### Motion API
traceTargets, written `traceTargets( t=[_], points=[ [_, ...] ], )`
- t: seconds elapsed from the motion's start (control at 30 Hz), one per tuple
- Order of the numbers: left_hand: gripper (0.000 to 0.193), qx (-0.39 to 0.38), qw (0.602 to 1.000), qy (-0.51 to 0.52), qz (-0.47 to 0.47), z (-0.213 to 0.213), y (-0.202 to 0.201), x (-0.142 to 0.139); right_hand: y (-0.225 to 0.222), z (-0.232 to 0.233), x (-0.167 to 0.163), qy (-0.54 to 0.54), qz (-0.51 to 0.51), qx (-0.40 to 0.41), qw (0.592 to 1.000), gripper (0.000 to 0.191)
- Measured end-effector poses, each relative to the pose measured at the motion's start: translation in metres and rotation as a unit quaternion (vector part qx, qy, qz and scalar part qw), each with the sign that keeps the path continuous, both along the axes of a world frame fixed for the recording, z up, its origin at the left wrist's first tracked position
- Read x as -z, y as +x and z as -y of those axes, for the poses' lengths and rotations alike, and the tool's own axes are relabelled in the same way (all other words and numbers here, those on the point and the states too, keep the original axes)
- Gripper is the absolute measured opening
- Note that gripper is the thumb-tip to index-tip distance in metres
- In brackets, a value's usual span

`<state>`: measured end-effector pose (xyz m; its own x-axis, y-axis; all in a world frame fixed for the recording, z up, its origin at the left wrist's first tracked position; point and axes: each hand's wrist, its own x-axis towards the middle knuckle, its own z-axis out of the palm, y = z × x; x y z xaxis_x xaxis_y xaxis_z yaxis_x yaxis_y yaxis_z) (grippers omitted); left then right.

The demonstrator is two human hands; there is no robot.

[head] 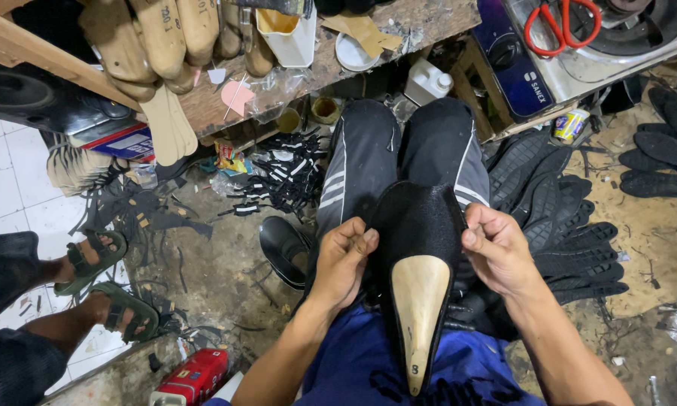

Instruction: The person sits on the floor of a shoe workshop and hammers a black fabric shoe upper over a wooden shoe last to shape it. They pull and press the upper around the last, trim excess material with red-handled shears, work on a second shoe, and handle the lasts and finished shoes on the rack above.

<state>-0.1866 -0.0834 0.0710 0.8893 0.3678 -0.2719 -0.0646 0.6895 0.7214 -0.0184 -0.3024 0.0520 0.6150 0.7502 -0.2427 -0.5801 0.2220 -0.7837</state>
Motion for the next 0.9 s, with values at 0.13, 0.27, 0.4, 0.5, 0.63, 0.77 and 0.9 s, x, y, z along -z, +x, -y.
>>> traceTargets(
  t=[0.13,0.27,0.4,0.5,0.63,0.77,0.9],
  points=[
    [0.030,0.020,0.999,-0.032,0.023,-0.001,-0.001,0.011,0.000,-0.001,0.002,0.013,-0.020,-0.016,1.000,0.022],
    [0.027,0.049,0.994,-0.099,0.028,-0.001,-0.001,0.036,0.001,-0.008,0.002,0.028,-0.033,-0.037,0.998,0.020],
    [0.012,0.085,0.976,-0.190,0.063,-0.001,0.003,0.070,0.010,-0.015,0.010,0.052,-0.072,-0.086,0.992,0.021],
    [0.028,0.135,0.949,-0.279,0.064,0.001,0.006,0.077,0.025,-0.017,0.021,0.079,-0.075,-0.133,0.985,0.021],
    [0.058,0.211,0.905,-0.362,0.069,0.010,0.013,0.048,0.047,-0.020,0.039,0.091,-0.031,-0.213,0.972,0.025],
    [0.075,0.309,0.824,-0.425,0.214,0.023,0.033,0.005,0.055,-0.028,0.045,0.035,-0.010,-0.257,0.966,0.041],
    [0.072,0.264,0.878,-0.355,0.185,0.016,0.033,-0.010,0.045,-0.038,0.027,-0.004,-0.018,-0.188,0.982,0.036]
  ],
)
